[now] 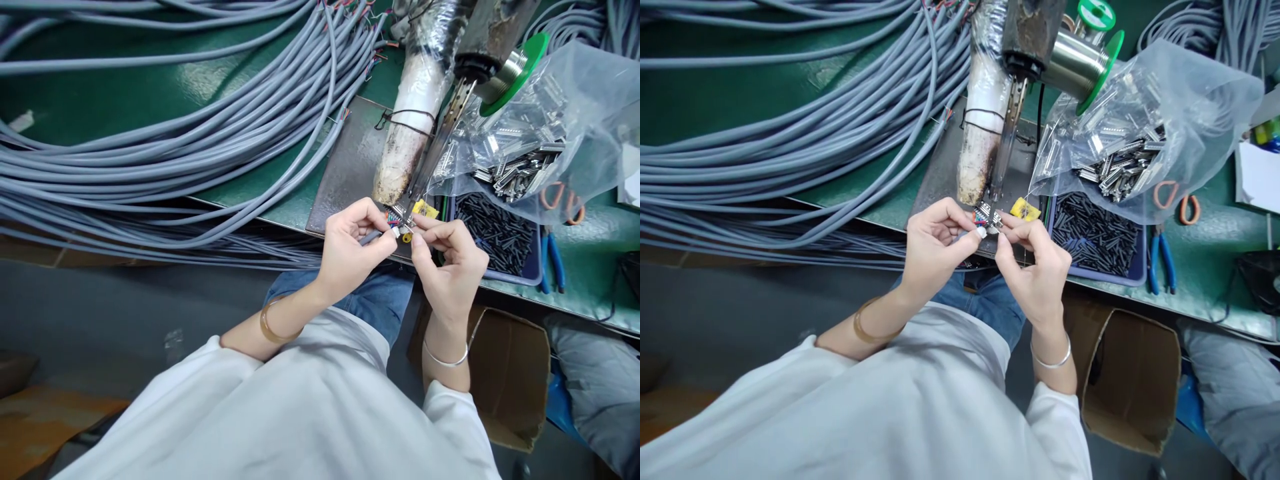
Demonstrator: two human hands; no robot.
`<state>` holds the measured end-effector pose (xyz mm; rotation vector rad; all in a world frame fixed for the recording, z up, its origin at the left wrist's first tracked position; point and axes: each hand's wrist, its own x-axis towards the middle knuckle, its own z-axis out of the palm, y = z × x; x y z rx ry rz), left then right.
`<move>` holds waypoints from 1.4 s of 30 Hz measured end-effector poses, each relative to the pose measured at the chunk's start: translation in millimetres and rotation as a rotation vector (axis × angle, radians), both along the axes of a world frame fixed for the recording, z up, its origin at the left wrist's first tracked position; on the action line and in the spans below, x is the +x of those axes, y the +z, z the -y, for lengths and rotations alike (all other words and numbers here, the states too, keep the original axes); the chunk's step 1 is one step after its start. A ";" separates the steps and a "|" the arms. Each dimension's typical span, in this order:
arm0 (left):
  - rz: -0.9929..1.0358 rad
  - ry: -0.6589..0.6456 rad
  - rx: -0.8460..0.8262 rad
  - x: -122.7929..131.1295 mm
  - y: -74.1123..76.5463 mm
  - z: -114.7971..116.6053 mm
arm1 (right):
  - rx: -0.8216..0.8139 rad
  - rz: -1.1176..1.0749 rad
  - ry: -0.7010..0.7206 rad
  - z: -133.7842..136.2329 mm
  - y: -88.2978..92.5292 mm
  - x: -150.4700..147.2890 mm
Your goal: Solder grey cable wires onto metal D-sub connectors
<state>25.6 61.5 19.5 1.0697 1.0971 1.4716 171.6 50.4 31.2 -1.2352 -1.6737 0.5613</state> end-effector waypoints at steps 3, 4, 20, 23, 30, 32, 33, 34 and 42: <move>0.003 -0.006 -0.021 -0.1 2.0 0.2 | 0.030 0.029 -0.002 -1.2 2.5 -1.6; 0.005 -0.009 -0.026 -0.3 2.4 0.1 | 0.039 0.045 -0.006 -1.7 3.2 -2.2; -0.003 -0.061 -0.072 -4.9 -2.4 -1.2 | 0.085 0.164 -0.020 -3.5 1.3 -1.7; 0.002 -0.049 -0.055 -5.5 0.5 -1.8 | 0.093 0.173 -0.032 -4.7 4.4 -2.5; 0.093 -0.137 -0.124 -10.0 -4.0 -3.7 | 0.089 0.222 -0.010 -3.0 4.4 0.0; 0.104 -0.146 -0.132 -9.9 -4.8 -3.7 | 0.089 0.220 -0.001 -1.6 2.9 1.0; 0.106 -0.146 -0.132 -9.6 -4.6 -3.6 | 0.092 0.219 0.000 -1.0 2.4 1.4; 0.106 -0.145 -0.128 -9.1 -4.1 -3.4 | 0.097 0.217 0.001 -0.6 2.0 1.6; 0.080 -0.152 -0.144 -8.3 -0.3 -0.1 | 0.102 0.206 0.006 2.6 1.5 2.6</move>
